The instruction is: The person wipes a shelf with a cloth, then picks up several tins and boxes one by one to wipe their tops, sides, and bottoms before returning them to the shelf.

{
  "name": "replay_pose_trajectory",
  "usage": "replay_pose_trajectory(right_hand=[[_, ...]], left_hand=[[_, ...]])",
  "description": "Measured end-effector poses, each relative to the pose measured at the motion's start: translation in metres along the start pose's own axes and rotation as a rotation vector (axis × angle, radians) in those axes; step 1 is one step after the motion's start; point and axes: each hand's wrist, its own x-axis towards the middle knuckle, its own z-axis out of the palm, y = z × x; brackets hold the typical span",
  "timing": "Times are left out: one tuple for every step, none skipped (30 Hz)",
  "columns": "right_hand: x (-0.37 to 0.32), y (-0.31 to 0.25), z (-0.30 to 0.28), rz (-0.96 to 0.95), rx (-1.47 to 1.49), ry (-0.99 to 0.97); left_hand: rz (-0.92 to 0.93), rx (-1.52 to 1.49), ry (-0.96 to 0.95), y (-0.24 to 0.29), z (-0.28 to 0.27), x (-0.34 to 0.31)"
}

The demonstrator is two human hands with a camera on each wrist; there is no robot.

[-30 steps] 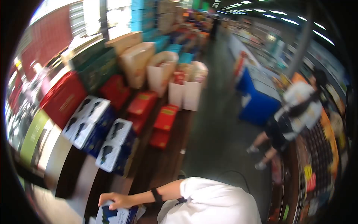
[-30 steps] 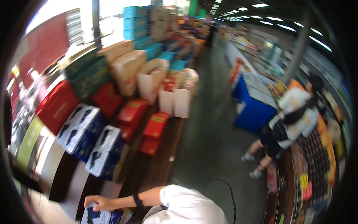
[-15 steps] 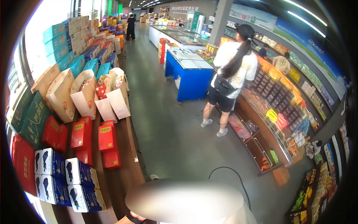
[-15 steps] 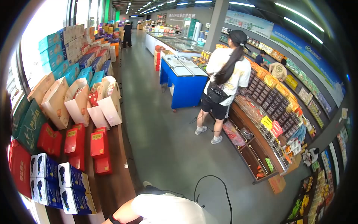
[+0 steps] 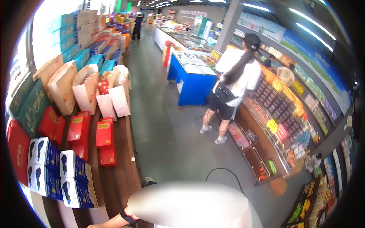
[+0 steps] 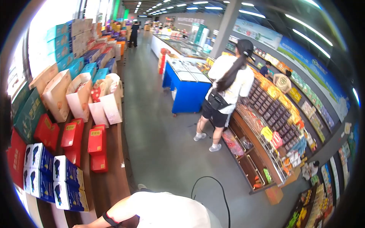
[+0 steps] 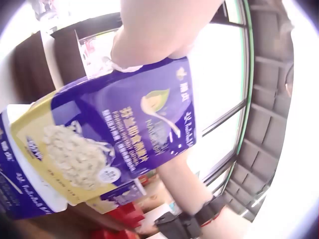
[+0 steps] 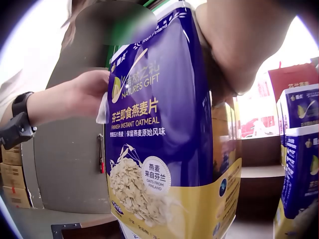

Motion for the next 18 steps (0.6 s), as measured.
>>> replay_pose_trajectory(right_hand=[[-0.001,-0.003,0.003,-0.013,-0.003,0.013],[-0.001,-0.008,0.005,-0.027,-0.008,0.019],[-0.001,-0.011,0.005,-0.009,0.001,0.025],[0.0,-0.01,0.003,-0.002,-0.019,0.015],[-0.001,-0.011,0.002,0.037,-0.021,0.01],[-0.001,-0.014,0.002,0.076,-0.029,0.004],[0.003,-0.014,0.012,0.065,-0.186,-0.06],[0.001,-0.002,0.009,0.021,-0.148,-0.033],[-0.001,-0.003,0.011,0.031,-0.15,-0.034],[-0.001,-0.007,0.011,0.039,-0.15,-0.03],[-0.002,-0.005,0.01,0.056,-0.132,-0.047],[-0.002,-0.004,0.01,0.076,-0.127,-0.068],[-0.003,-0.005,0.011,0.086,-0.102,-0.054],[-0.004,-0.007,0.011,0.093,-0.08,-0.038],[-0.004,-0.009,0.01,0.089,-0.098,-0.061],[-0.004,-0.01,0.009,0.096,-0.101,-0.069],[-0.005,-0.01,0.009,0.104,-0.086,-0.064],[-0.005,-0.009,0.008,0.113,-0.069,-0.06]], left_hand=[[0.014,-0.004,0.044,0.0,-0.007,-0.004],[0.034,-0.008,0.09,0.001,-0.015,-0.007],[0.051,-0.014,0.145,0.001,-0.024,-0.013],[0.067,-0.026,0.208,-0.001,-0.033,-0.022],[0.082,-0.044,0.275,-0.005,-0.04,-0.032],[0.098,-0.065,0.34,-0.009,-0.044,-0.041],[0.114,-0.078,0.395,-0.014,-0.05,-0.051],[0.128,-0.092,0.45,-0.019,-0.054,-0.063],[0.139,-0.106,0.5,-0.023,-0.056,-0.07],[0.144,-0.116,0.547,-0.026,-0.057,-0.076],[0.149,-0.122,0.589,-0.026,-0.056,-0.083],[0.153,-0.127,0.627,-0.028,-0.056,-0.088],[0.157,-0.129,0.657,-0.029,-0.056,-0.092],[0.161,-0.129,0.684,-0.029,-0.056,-0.095],[0.166,-0.128,0.707,-0.028,-0.056,-0.097],[0.168,-0.123,0.726,-0.028,-0.057,-0.099],[0.168,-0.118,0.748,-0.028,-0.058,-0.103],[0.168,-0.112,0.773,-0.027,-0.06,-0.109]])
